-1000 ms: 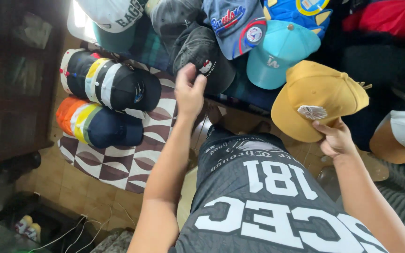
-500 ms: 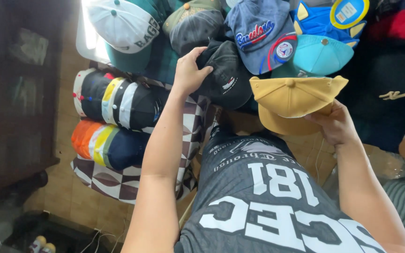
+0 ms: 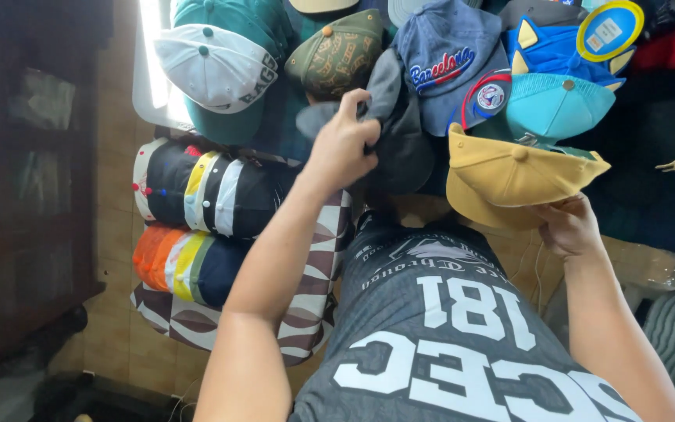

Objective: The person is organizing a large collection of baseball caps, picking them up one by one to inspect them and then placing them into organized rows or stacks on a table.

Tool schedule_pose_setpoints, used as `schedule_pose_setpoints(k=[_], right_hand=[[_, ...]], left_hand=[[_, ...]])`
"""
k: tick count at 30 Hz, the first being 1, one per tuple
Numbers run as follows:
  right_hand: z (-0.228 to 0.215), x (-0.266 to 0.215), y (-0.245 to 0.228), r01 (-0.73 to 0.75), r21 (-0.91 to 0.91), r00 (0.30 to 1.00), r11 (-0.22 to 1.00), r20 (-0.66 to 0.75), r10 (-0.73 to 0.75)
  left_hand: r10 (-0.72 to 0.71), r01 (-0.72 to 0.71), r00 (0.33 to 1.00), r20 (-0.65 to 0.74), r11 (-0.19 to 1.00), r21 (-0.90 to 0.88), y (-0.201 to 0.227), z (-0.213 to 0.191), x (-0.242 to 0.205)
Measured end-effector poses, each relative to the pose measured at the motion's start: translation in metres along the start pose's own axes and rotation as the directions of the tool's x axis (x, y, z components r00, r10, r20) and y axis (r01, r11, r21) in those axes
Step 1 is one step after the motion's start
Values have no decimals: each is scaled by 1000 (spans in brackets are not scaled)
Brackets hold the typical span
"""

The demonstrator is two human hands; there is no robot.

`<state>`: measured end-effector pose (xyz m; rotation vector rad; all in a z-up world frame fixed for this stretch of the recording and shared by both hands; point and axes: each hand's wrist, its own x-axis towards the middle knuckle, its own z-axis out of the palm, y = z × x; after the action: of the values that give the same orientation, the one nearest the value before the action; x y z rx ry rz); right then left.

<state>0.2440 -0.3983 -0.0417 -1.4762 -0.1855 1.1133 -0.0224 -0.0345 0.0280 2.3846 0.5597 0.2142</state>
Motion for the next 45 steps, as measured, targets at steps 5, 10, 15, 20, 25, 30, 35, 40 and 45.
schedule_pose_setpoints(k=[5,10,15,20,25,30,35,40,45], right_hand=[[16,7,-20,3,-5,999,1000,46,-3],[50,36,-42,-20,4,992,1000,124,19],[149,77,-85,-108,-1,926,994,363,101],[221,100,-103,30,-147,744,989,664,76],[289,94,-80,46,-306,711,951,679,184],[306,102,-9,15,-322,850,947,502,157],[304,99,9,-203,-350,941,915,189,281],[276,177,72,-432,394,803,811,-241,545],[328,193,42,-461,364,763,809,-303,571]], left_hand=[[-52,46,994,-101,997,-67,-6,35,-37],[-132,127,987,-92,990,-53,18,-8,-93],[-518,502,854,-42,843,-190,31,-67,-150],[-587,496,740,-329,806,-324,25,-62,-188],[-552,365,723,-417,816,-447,20,-68,-191],[-663,207,663,-348,610,-765,25,-38,-188],[-749,357,587,-306,579,-733,41,-33,-191],[-744,404,595,-303,603,-688,44,-38,-200],[-729,449,597,-335,650,-613,53,-50,-192]])
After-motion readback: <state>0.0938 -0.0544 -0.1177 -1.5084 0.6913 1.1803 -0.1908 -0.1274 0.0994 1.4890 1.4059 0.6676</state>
